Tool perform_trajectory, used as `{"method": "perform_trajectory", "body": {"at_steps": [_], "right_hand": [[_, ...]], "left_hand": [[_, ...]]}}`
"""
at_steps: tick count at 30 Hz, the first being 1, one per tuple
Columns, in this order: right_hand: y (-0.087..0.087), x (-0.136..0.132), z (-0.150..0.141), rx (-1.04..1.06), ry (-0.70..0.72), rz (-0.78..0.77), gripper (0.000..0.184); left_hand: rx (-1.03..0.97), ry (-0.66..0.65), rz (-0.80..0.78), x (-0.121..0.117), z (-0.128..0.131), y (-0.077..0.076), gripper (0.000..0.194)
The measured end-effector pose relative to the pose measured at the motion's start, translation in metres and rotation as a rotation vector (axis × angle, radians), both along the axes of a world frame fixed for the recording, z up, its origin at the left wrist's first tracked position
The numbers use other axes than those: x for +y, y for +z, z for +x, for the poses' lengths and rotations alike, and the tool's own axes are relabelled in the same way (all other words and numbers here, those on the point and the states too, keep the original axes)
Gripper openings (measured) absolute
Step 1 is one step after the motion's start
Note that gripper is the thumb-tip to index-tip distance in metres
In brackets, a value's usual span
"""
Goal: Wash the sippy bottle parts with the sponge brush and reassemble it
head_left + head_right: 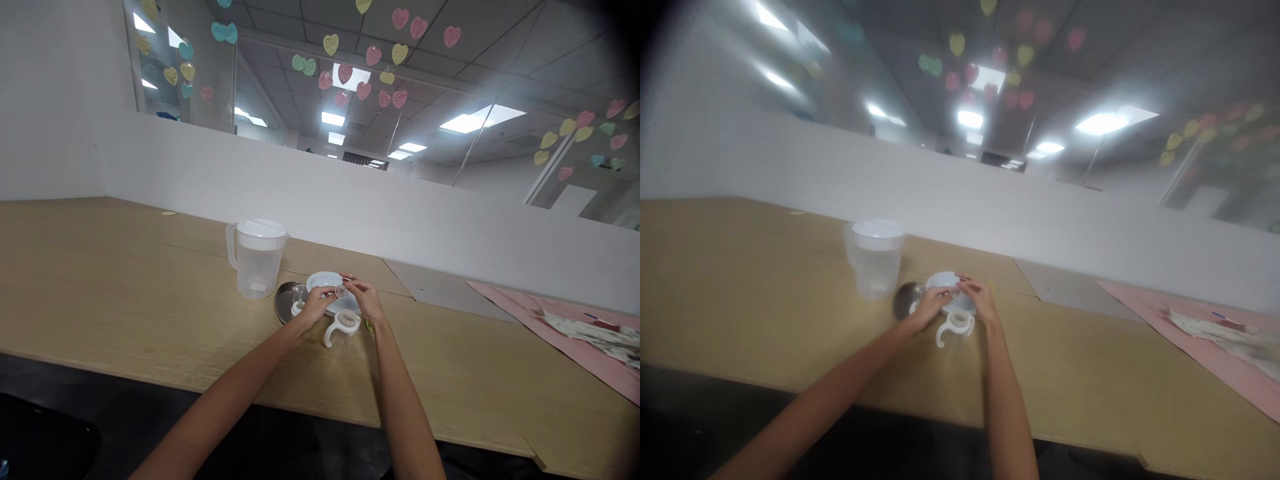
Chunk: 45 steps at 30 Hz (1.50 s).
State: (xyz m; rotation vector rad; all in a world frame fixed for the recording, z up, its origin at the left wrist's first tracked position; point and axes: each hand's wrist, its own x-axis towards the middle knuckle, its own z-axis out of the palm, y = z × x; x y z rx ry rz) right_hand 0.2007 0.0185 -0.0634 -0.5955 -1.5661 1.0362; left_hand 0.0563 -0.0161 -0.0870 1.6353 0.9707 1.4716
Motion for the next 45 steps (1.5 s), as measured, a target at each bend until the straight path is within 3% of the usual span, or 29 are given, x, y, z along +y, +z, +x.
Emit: {"method": "perform_trajectory", "body": {"at_steps": [11, 19, 25, 30, 39, 45], "right_hand": [[0.001, -0.002, 0.007, -0.243, 0.001, 0.022, 0.017], [-0.003, -0.002, -0.001, 0.012, 0.046, 0.023, 0.009], [-0.004, 0.000, -0.001, -0.157, 0.026, 0.050, 0.011], [-0.002, -0.001, -0.002, -0.070, -0.030, 0.021, 0.013], [0.007, -0.006, -0.003, 0.008, -0.199, -0.013, 0.015], [0.013, -0.008, -0.001, 0.171, -0.157, -0.084, 0.011]], "left_hand": [[-0.077, -0.047, 0.026, -0.002, -0.001, 0.000, 0.033], [-0.151, -0.050, -0.004, -0.005, 0.000, 0.004, 0.031], [-0.197, -0.058, -0.015, -0.008, 0.000, 0.006, 0.033], [-0.113, -0.039, 0.040, -0.002, -0.002, 0.002, 0.032], [0.155, 0.157, 0.166, 0.000, -0.004, -0.010, 0.030], [0.217, 0.234, 0.212, -0.001, -0.003, -0.019, 0.029]]}}
